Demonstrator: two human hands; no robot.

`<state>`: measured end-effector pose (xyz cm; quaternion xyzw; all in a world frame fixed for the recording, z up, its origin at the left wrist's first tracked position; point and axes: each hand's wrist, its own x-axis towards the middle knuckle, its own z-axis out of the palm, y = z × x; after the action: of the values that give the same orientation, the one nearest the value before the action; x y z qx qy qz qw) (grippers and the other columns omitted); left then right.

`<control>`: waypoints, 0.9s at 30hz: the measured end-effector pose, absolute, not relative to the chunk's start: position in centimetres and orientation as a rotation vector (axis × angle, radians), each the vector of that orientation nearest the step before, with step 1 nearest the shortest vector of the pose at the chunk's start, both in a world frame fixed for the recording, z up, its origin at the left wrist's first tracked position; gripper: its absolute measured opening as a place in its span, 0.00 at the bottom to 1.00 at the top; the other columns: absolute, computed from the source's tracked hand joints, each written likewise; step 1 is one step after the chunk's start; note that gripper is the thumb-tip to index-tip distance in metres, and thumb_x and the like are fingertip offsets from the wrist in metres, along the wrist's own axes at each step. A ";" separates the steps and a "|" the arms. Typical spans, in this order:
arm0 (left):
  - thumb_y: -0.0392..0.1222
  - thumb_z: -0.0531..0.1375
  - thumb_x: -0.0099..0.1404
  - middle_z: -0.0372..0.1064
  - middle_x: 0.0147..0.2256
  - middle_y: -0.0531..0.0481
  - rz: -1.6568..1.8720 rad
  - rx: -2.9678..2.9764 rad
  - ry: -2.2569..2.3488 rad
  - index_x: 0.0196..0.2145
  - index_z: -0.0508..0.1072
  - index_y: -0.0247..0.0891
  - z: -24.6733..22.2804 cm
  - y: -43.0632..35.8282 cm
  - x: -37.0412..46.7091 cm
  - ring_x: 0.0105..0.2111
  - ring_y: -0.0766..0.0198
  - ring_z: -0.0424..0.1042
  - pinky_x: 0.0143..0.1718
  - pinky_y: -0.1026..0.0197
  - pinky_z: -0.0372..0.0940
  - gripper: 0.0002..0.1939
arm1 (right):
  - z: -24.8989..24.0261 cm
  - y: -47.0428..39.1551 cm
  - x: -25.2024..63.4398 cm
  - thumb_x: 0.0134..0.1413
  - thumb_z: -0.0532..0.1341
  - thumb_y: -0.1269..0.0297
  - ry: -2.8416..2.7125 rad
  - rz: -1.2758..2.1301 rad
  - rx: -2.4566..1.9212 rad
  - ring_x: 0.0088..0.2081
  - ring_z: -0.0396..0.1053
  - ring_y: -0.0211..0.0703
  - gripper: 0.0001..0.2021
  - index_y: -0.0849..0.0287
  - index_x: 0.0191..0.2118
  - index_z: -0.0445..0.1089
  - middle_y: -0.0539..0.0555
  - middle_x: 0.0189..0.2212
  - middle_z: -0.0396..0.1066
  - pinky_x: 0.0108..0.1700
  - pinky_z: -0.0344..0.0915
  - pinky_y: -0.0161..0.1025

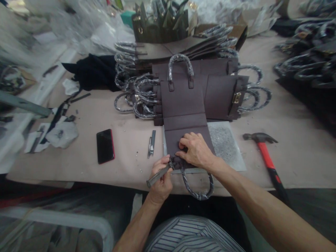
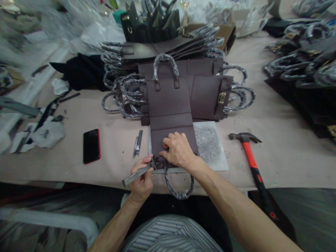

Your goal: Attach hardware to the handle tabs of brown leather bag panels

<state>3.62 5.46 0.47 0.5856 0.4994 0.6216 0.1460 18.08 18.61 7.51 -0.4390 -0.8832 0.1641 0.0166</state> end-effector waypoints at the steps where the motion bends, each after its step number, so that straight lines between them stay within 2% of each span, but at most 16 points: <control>1: 0.23 0.57 0.66 0.70 0.47 0.42 1.791 1.680 1.435 0.46 0.64 0.36 0.4 5.5 3.6 0.53 0.56 0.75 0.54 0.50 0.74 0.14 | 7.6 18.7 18.0 0.53 0.70 0.52 -2.752 0.504 -1.372 0.43 0.65 0.48 0.14 0.57 0.33 0.72 0.55 0.37 0.73 0.42 0.48 0.43; 8: 0.24 0.57 0.67 0.70 0.48 0.42 1.767 1.664 1.426 0.47 0.64 0.36 0.3 5.5 3.6 0.53 0.56 0.74 0.54 0.49 0.74 0.14 | 8.2 18.9 17.2 0.54 0.69 0.52 -2.832 0.478 -1.395 0.42 0.67 0.49 0.14 0.58 0.32 0.72 0.56 0.37 0.73 0.40 0.46 0.42; 17: 0.30 0.58 0.69 0.72 0.43 0.44 1.627 1.782 1.488 0.42 0.68 0.37 1.3 7.0 2.5 0.47 0.60 0.75 0.50 0.55 0.73 0.06 | 7.2 19.8 18.1 0.50 0.71 0.51 -2.733 0.634 -1.327 0.37 0.67 0.44 0.15 0.58 0.33 0.72 0.53 0.35 0.73 0.40 0.47 0.40; 27: 0.33 0.57 0.69 0.73 0.41 0.45 1.527 1.880 1.495 0.41 0.68 0.38 2.0 8.0 2.2 0.44 0.59 0.75 0.47 0.54 0.74 0.04 | 6.0 19.4 19.1 0.52 0.69 0.60 -2.537 0.721 -1.260 0.37 0.66 0.42 0.09 0.58 0.34 0.74 0.51 0.33 0.73 0.42 0.49 0.39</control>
<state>2.19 7.95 2.03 0.6533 0.5195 0.5307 0.1470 19.06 19.44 5.97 -0.4285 -0.8628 0.2450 0.1091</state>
